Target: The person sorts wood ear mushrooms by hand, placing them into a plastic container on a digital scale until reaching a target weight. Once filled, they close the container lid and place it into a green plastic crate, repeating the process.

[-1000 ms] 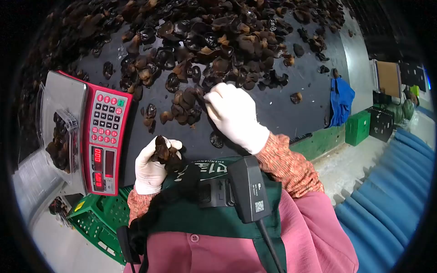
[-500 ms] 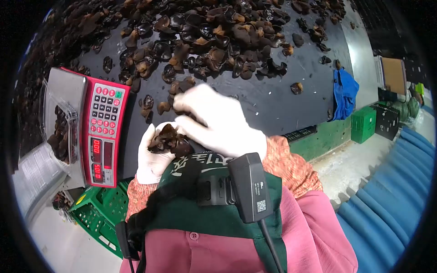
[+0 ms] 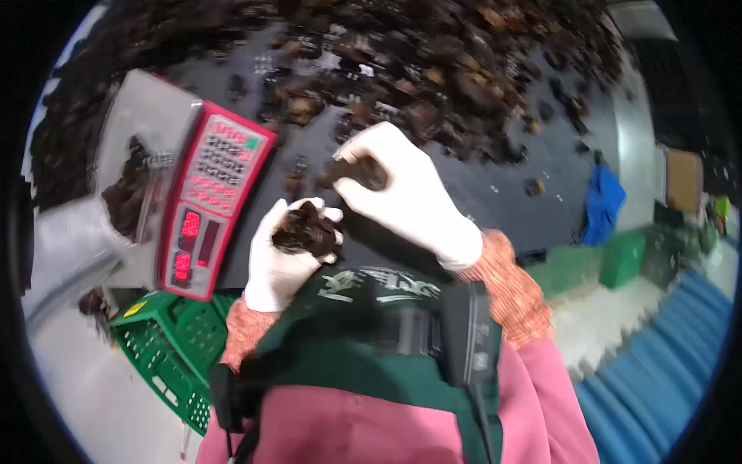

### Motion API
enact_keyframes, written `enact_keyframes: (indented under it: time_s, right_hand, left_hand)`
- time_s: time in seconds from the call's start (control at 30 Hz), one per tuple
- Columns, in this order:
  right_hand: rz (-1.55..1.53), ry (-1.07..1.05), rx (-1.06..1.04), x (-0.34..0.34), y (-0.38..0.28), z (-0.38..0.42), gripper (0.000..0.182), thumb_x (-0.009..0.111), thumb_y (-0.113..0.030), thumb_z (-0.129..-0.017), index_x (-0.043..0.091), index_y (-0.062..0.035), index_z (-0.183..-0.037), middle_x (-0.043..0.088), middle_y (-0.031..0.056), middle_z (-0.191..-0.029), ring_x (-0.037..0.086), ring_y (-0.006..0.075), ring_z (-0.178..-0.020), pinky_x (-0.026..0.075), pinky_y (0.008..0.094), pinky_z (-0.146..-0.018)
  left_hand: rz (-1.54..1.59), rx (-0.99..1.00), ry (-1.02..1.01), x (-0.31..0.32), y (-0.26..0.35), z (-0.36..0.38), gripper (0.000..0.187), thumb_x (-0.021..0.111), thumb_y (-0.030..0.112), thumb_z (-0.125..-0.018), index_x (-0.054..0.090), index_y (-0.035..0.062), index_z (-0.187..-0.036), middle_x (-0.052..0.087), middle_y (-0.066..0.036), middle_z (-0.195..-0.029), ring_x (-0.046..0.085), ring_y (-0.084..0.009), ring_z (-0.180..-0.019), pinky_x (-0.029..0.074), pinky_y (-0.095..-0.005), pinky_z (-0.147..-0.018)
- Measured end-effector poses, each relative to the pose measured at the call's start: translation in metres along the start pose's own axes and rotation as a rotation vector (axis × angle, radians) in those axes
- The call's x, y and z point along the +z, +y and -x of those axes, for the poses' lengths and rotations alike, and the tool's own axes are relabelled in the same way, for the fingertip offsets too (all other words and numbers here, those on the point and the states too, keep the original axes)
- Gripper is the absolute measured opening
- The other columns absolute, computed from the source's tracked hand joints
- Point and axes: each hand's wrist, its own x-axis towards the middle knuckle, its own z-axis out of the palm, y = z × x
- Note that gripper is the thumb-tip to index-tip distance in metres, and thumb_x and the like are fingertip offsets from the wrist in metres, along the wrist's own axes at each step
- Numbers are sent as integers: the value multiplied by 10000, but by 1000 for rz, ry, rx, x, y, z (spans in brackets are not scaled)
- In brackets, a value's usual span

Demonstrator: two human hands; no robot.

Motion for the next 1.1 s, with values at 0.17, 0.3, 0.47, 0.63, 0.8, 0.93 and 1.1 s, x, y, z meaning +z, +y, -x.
enact_keyframes:
  time_s: [0.17, 0.3, 0.47, 0.63, 0.8, 0.93, 1.1]
  right_hand:
    - [-85, -121, -298, 12, -62, -49, 249, 755, -68, -815, 665, -44, -1046, 614, 44, -1032, 604, 132, -895, 491, 263, -763]
    - [24, -67, -625, 67, -111, -113, 279, 762, -147, -820, 683, -48, -1069, 644, 90, -1045, 653, 193, -895, 529, 304, -783]
    - [283, -214, -645, 153, -132, -160, 400, 713, -363, -896, 692, -52, -1147, 670, 184, -1061, 681, 366, -977, 557, 432, -877]
    - [-46, -193, -594, 125, -129, -163, 385, 576, -268, -942, 689, 19, -1173, 725, 230, -1072, 710, 370, -985, 558, 437, -895]
    - [-186, -187, -165, 56, -91, -140, 297, 579, -209, -1023, 697, -16, -1215, 739, 76, -986, 648, 106, -787, 528, 273, -736]
    - [-292, -60, 75, 17, -48, -94, 248, 564, -142, -1068, 694, 4, -1221, 733, 61, -1039, 605, 76, -757, 489, 235, -688]
    - [-301, 87, 323, -20, 7, -35, 266, 552, -157, -1074, 682, 3, -1243, 737, 93, -1076, 608, 83, -776, 486, 238, -705]
  left_hand:
    - [206, 115, -314, 40, 72, 35, 421, 533, 371, -1065, 617, 35, -1303, 669, -214, -1232, 665, -383, -1024, 566, -483, -777]
    - [-11, 909, -93, 50, 163, 91, 403, 557, 370, -1059, 668, 48, -1275, 677, -177, -1260, 661, -326, -1113, 541, -463, -919]
    - [-1291, 1332, 593, 31, 205, 91, 311, 586, 195, -1062, 667, -7, -1284, 678, -116, -1263, 642, -194, -1148, 487, -330, -1034]
    - [-1202, 1183, 646, 26, 200, 102, 435, 489, 302, -1112, 596, 8, -1413, 609, -139, -1402, 550, -238, -1330, 515, -380, -1030]
    - [-1200, 1189, 629, 26, 202, 126, 442, 474, 305, -1114, 592, -2, -1410, 615, -136, -1402, 620, -235, -1263, 541, -332, -938]
    - [-1191, 1256, 699, 7, 200, 136, 375, 512, 240, -1104, 625, -3, -1366, 659, -117, -1344, 656, -202, -1192, 534, -296, -896]
    - [-1330, 1340, 820, 3, 195, 131, 259, 606, 72, -1046, 686, -15, -1276, 701, -108, -1267, 663, -167, -1150, 521, -298, -995]
